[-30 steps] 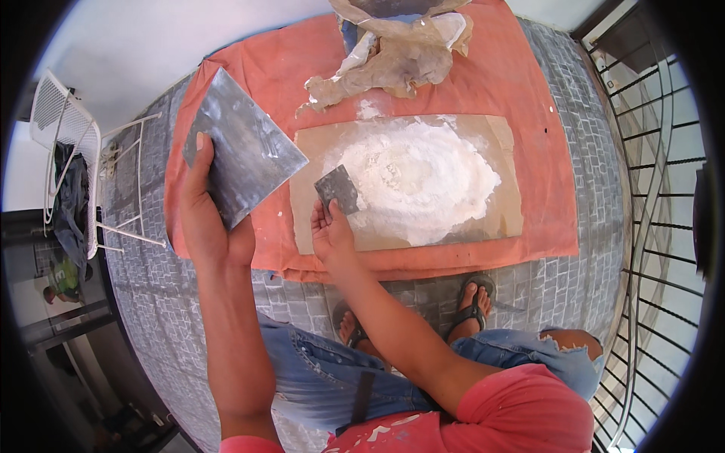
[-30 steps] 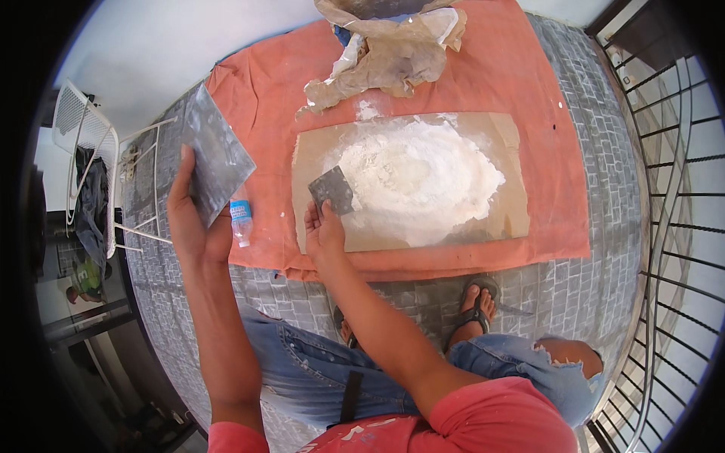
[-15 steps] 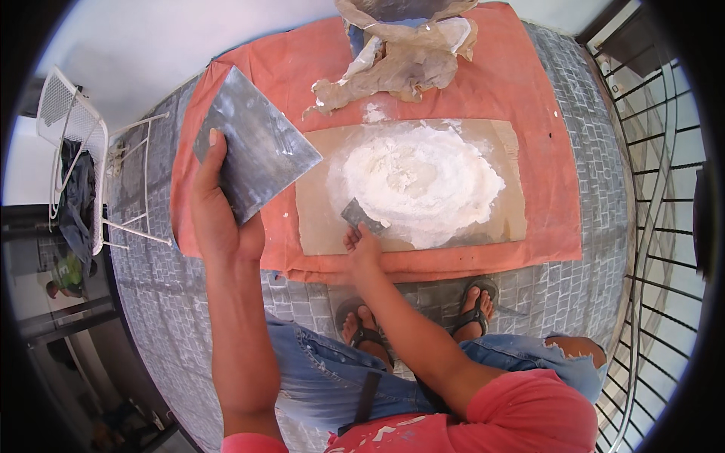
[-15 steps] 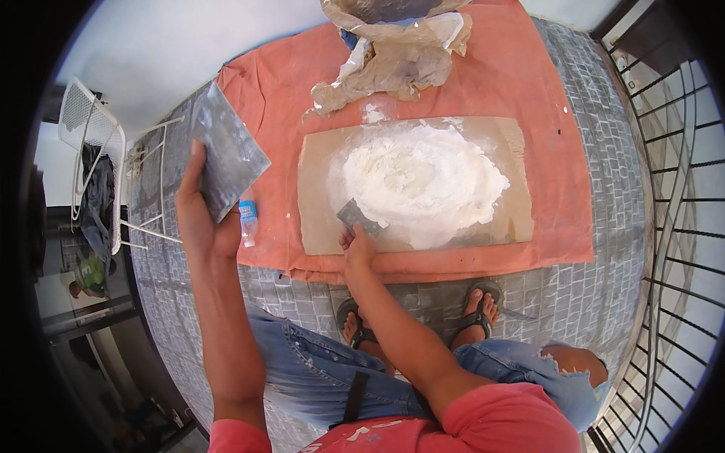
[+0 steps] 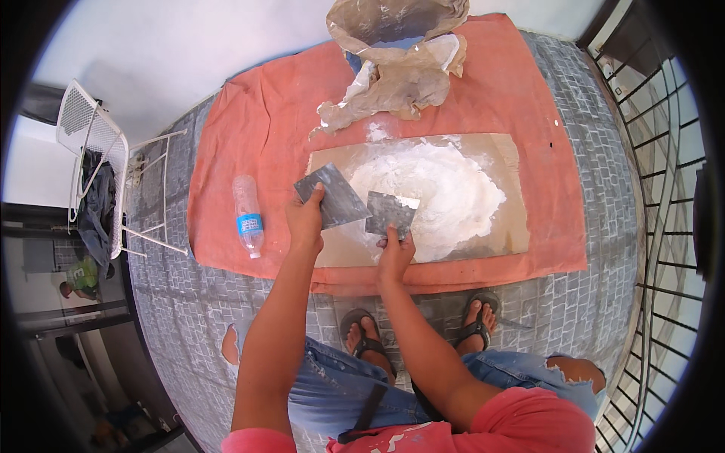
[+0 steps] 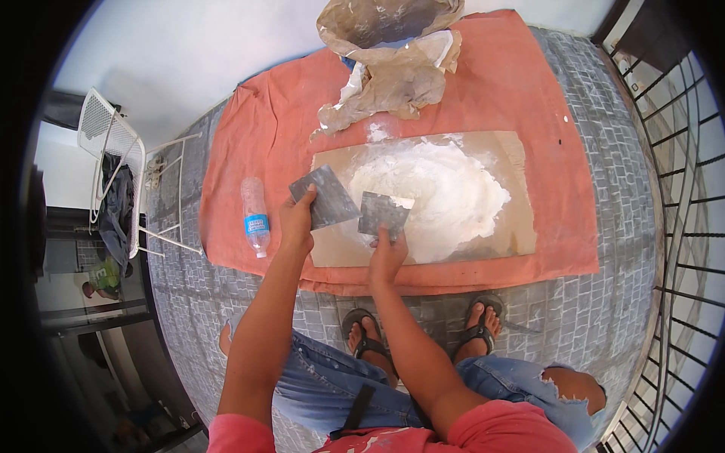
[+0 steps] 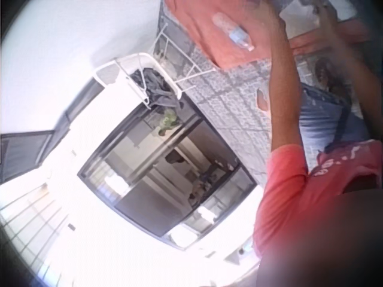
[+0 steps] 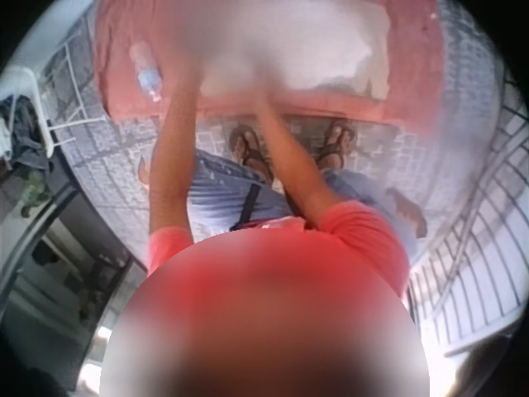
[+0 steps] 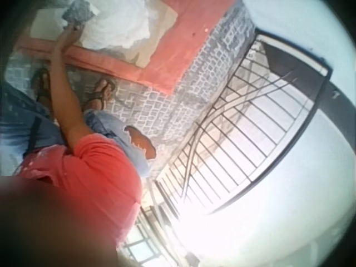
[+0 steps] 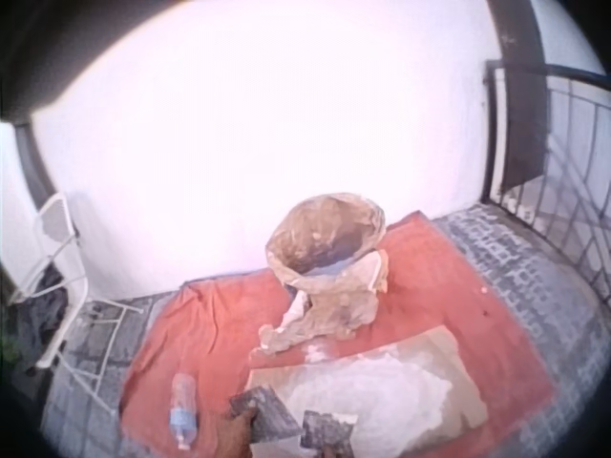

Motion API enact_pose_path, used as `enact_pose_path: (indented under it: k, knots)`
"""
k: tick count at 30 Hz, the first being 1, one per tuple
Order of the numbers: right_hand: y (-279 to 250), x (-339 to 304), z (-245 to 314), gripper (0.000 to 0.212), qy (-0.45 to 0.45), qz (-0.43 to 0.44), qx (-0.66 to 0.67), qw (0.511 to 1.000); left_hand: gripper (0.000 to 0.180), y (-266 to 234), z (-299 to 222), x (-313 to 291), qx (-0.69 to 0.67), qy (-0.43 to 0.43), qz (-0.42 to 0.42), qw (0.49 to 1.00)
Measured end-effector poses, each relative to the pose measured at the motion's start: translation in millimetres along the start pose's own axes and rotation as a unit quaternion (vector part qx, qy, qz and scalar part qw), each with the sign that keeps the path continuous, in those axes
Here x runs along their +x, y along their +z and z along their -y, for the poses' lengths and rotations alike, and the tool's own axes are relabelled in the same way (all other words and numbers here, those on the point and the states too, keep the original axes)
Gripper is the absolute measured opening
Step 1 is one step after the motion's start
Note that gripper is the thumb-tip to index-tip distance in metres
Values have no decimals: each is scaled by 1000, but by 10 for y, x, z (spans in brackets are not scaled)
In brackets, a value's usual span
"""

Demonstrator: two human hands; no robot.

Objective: The person pours water from a plastic bottle onto a pile of white powder on a cardboard sheet and then uses two metal trowels to mix and spread the powder into a paste. The person repeatedly scrapes and folds the mixture, gradually incorporating the water.

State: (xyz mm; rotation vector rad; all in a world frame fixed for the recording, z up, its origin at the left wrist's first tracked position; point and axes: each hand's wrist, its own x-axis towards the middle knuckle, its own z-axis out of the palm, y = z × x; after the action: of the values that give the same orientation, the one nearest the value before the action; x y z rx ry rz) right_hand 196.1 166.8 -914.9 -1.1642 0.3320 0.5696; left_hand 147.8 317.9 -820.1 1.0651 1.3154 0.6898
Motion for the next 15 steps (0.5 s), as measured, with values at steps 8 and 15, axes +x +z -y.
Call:
enact_pose_path:
  k: [8,15]
  knots:
    - [-203,70,134,23,-2,58,-14,998,25,573,492,-33,90,22,-2,996]
    - [-463,77,136,26,-47,131,-170,976,25,843,705,77,155,15,23,988]
